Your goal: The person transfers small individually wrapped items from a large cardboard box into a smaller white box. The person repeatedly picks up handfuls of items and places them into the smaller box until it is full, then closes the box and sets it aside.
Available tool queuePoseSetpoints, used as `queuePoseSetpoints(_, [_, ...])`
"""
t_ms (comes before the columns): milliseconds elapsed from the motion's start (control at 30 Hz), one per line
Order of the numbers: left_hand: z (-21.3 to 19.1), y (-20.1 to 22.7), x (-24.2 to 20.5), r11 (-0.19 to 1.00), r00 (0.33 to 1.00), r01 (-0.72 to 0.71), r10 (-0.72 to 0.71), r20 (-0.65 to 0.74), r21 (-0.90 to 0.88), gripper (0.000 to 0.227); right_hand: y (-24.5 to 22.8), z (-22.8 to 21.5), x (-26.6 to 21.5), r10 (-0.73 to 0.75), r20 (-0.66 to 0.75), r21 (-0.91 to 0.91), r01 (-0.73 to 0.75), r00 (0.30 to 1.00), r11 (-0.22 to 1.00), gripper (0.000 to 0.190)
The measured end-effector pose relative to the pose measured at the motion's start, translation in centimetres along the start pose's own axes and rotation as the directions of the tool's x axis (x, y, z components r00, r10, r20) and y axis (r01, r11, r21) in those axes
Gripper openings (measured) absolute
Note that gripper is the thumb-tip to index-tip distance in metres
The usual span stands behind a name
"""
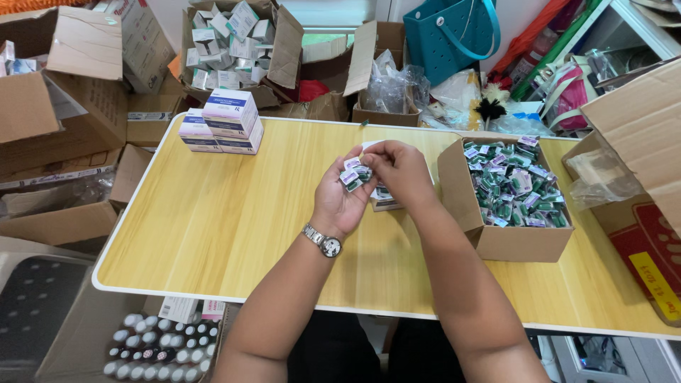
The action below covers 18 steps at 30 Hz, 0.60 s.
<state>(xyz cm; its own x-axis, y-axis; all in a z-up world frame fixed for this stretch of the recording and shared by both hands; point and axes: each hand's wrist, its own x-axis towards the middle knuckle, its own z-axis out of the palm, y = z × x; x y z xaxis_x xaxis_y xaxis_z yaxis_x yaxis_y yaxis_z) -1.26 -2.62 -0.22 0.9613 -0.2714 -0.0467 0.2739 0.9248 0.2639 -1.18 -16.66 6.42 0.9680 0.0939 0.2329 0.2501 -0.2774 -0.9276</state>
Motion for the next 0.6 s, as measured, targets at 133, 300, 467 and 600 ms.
queuePoseSetpoints(133, [-1.2,-0.3,0.2,0.998,0.998,0.041,-0.039,0.050,-0.036,0.039,-1.5,1.2,-1.4,-0.189,0.012,-0.317,0.183,0.982,0.931,0.022])
queuePoseSetpoints(300, [-2.5,0.4,0.8,0.993,0.987,-0.090,0.079,-0.137,-0.072,0.036,-3.7,3.6,-3.3,-0.254,0.037,-0.499,0.238,0.966,0.833,0.014])
queuePoseSetpoints(467, [-1.9,1.0,1.0,0.993,0.976,-0.107,0.094,-0.196,-0.056,0.034,-3.1,3.4,-2.7,-0.372,-0.025,-0.385,0.334,0.928,0.860,0.011])
queuePoseSetpoints(600, [-1.1,0.8,0.3,0.999,0.990,-0.045,0.048,-0.132,0.029,0.023,-0.7,2.6,-1.6,-0.227,-0.026,-0.179,0.219,0.973,0.959,0.012])
